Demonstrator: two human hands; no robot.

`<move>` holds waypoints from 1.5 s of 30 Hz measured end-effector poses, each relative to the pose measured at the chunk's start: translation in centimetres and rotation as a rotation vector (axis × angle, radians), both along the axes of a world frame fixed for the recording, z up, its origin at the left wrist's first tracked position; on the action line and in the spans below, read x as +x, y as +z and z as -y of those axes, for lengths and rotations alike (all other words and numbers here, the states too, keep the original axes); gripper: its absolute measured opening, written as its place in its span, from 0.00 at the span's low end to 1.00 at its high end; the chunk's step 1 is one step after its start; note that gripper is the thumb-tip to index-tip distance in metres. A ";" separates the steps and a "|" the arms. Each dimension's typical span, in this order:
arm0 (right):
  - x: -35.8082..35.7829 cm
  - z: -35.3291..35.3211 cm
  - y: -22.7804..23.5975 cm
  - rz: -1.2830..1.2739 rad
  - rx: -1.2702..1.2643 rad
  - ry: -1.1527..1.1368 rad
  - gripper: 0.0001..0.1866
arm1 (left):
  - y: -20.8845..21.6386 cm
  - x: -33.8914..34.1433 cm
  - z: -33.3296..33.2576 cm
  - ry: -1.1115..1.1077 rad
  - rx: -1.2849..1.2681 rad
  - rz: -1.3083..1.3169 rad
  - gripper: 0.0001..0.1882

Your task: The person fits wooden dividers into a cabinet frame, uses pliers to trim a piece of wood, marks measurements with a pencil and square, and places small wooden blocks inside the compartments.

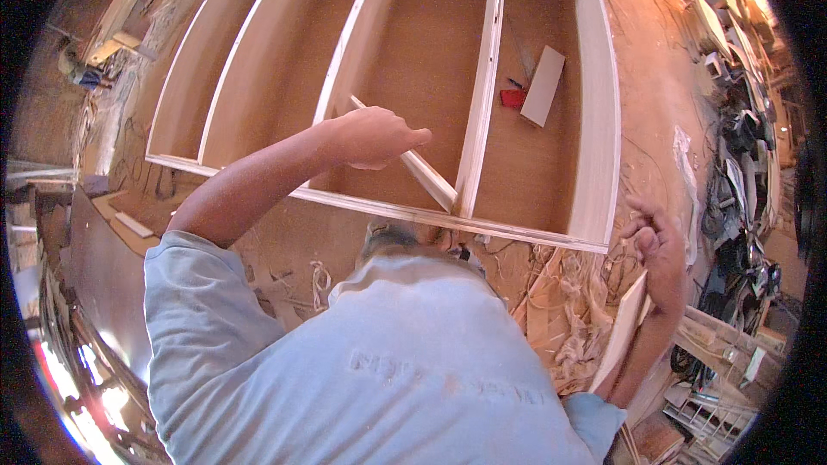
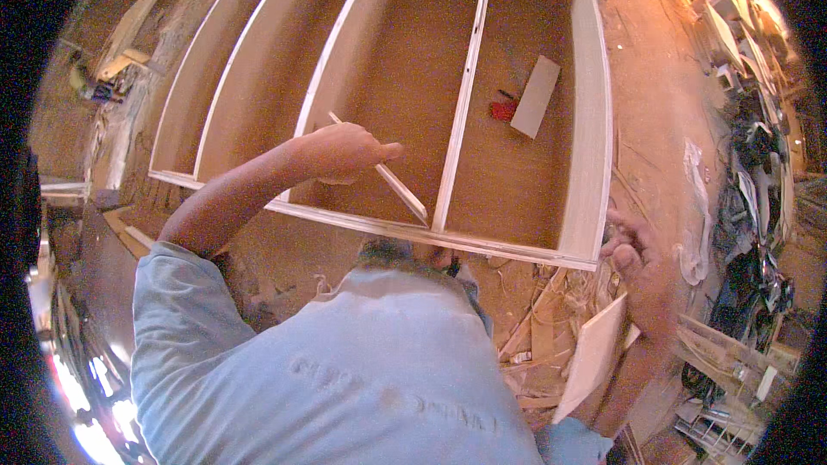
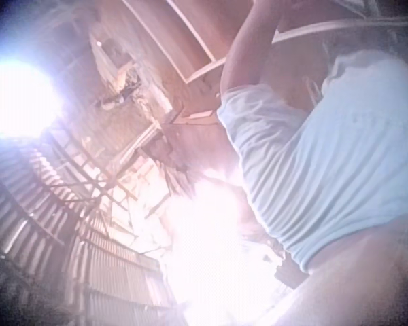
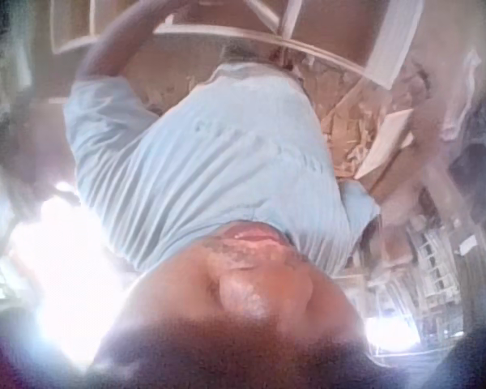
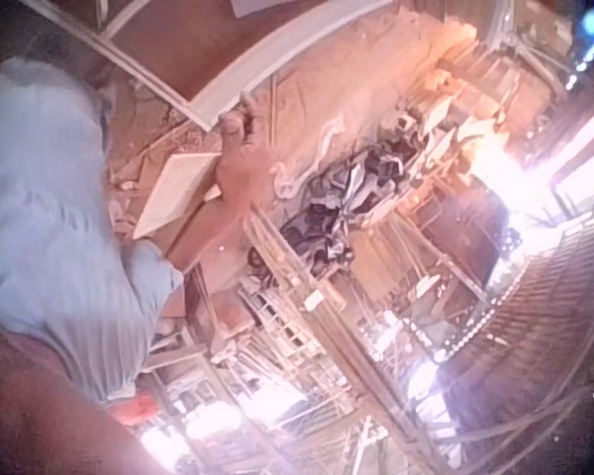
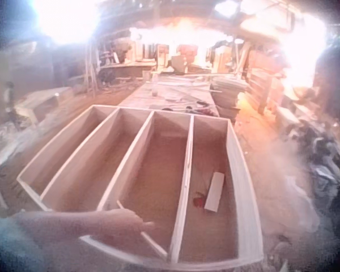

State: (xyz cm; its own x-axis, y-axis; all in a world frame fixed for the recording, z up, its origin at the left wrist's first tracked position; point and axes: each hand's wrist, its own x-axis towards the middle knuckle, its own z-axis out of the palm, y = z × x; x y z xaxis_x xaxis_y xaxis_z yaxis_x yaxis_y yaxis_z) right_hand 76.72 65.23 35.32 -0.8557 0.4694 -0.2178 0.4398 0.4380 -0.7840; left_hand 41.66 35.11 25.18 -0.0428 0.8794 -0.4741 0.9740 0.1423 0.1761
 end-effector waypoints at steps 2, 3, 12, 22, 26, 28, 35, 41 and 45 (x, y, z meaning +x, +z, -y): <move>0.5 0.1 -0.9 0.043 -0.063 -0.024 0.46 | -1.1 1.3 -0.2 0.010 -0.069 0.018 0.20; 0.8 -0.1 -1.4 0.040 -0.065 -0.007 0.46 | -1.4 1.9 -0.1 0.012 -0.103 0.023 0.21; -0.6 -1.9 -0.5 0.067 -0.057 0.027 0.44 | -5.5 2.7 0.1 0.066 -0.360 0.288 0.13; -4.5 -1.2 -0.4 0.095 -0.034 0.121 0.35 | -4.7 2.7 -0.2 0.154 -0.416 0.408 0.16; -8.0 -1.1 -1.1 0.222 0.072 0.268 0.25 | -7.2 2.5 0.7 0.111 -0.327 0.482 0.15; -10.6 -1.0 -0.4 0.346 0.078 0.253 0.19 | -7.6 2.5 0.5 0.090 -0.299 0.475 0.14; -21.2 1.2 -3.5 0.463 0.214 0.598 0.31 | -9.0 3.6 0.5 0.077 -0.233 0.358 0.12; -26.1 4.4 -8.7 0.902 0.108 0.724 0.44 | -8.3 4.3 0.5 0.240 -0.167 0.359 0.12; -25.5 4.8 -10.9 0.716 0.063 0.740 0.43 | -8.7 4.8 0.7 0.319 -0.131 0.412 0.12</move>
State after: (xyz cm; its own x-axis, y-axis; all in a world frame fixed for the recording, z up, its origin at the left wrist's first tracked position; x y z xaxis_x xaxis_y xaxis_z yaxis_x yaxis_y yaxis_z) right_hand 51.26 60.47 24.45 -0.6145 -0.0942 -0.7833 0.3982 0.8201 -0.4110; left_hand 46.47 34.42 16.52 -0.0850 0.7855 -0.6129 0.7326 0.4662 0.4959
